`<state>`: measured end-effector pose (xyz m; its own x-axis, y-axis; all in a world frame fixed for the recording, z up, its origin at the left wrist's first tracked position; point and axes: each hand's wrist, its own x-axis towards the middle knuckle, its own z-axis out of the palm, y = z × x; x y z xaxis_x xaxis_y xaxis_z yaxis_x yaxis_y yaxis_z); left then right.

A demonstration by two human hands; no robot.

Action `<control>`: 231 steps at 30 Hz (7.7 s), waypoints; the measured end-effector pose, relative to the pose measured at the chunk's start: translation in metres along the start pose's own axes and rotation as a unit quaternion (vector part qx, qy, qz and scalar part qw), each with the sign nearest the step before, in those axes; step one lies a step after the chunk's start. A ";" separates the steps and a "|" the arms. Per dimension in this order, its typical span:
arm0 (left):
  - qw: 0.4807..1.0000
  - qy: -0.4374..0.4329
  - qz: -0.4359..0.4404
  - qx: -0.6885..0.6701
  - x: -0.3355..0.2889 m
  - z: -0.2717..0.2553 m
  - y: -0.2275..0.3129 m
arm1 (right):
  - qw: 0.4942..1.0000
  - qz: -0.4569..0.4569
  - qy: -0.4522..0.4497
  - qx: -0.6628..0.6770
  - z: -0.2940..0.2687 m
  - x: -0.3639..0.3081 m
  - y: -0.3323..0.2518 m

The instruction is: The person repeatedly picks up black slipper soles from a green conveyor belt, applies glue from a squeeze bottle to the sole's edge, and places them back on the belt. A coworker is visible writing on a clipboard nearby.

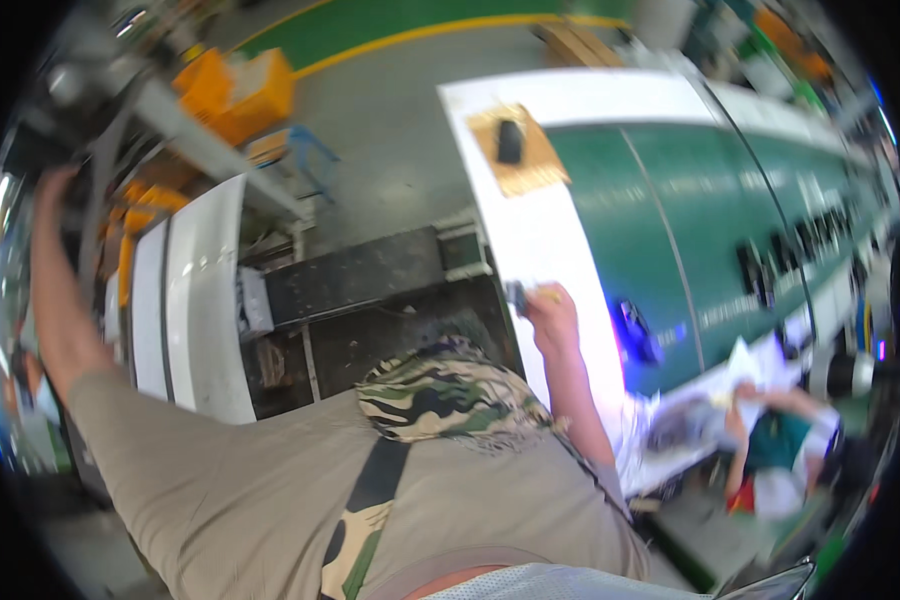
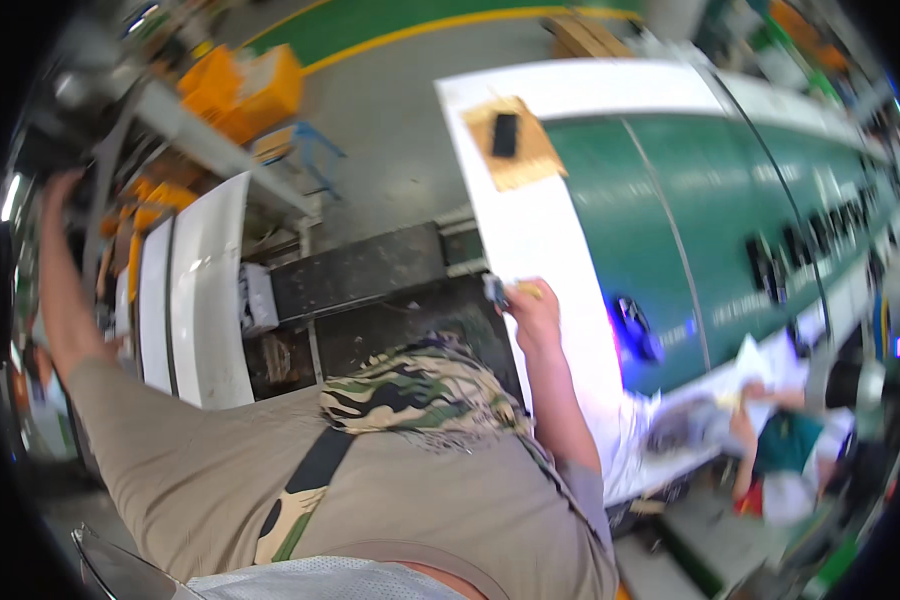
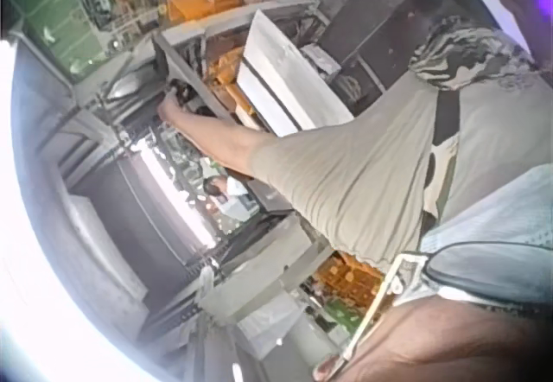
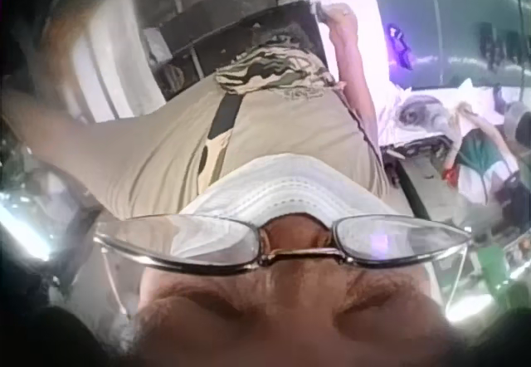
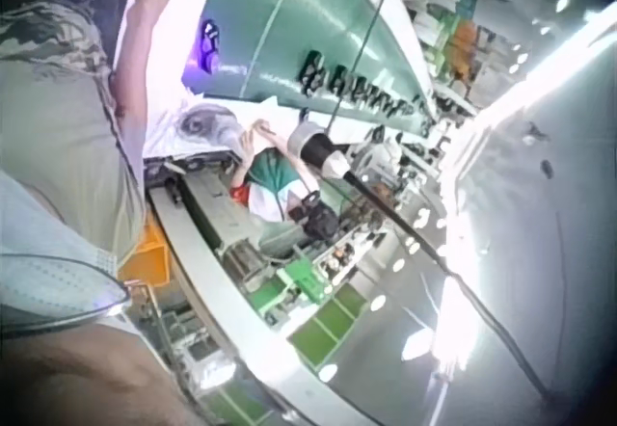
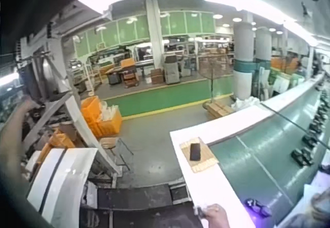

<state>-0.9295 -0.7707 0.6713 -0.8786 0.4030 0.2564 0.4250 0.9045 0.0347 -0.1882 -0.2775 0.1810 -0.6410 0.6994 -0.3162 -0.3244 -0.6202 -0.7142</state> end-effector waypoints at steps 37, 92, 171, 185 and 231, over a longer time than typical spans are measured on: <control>0.555 -0.734 -0.135 -0.369 -0.695 0.575 0.975 | 0.752 -0.303 0.548 0.206 -0.153 -0.326 0.023; 0.409 -0.277 0.787 -0.370 -0.525 0.311 0.834 | 0.881 -0.359 0.300 -0.073 -0.093 -0.157 -0.156; 0.104 -0.757 -0.099 -0.638 -0.640 0.380 0.740 | 0.938 -0.294 0.182 -0.025 -0.149 -0.191 -0.087; 0.260 -0.580 0.012 -0.772 -0.556 0.382 0.670 | 0.977 -0.160 0.142 0.021 -0.095 -0.155 -0.061; 0.927 0.029 -0.371 0.048 -0.308 0.388 -0.013 | 0.993 0.052 0.085 -0.056 0.028 0.007 0.059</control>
<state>-0.7485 -0.8522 0.2169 -0.9067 -0.3406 0.2487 -0.3150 0.9391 0.1376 -0.2314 -0.3186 0.1543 -0.5367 0.6898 -0.4859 -0.1779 -0.6554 -0.7340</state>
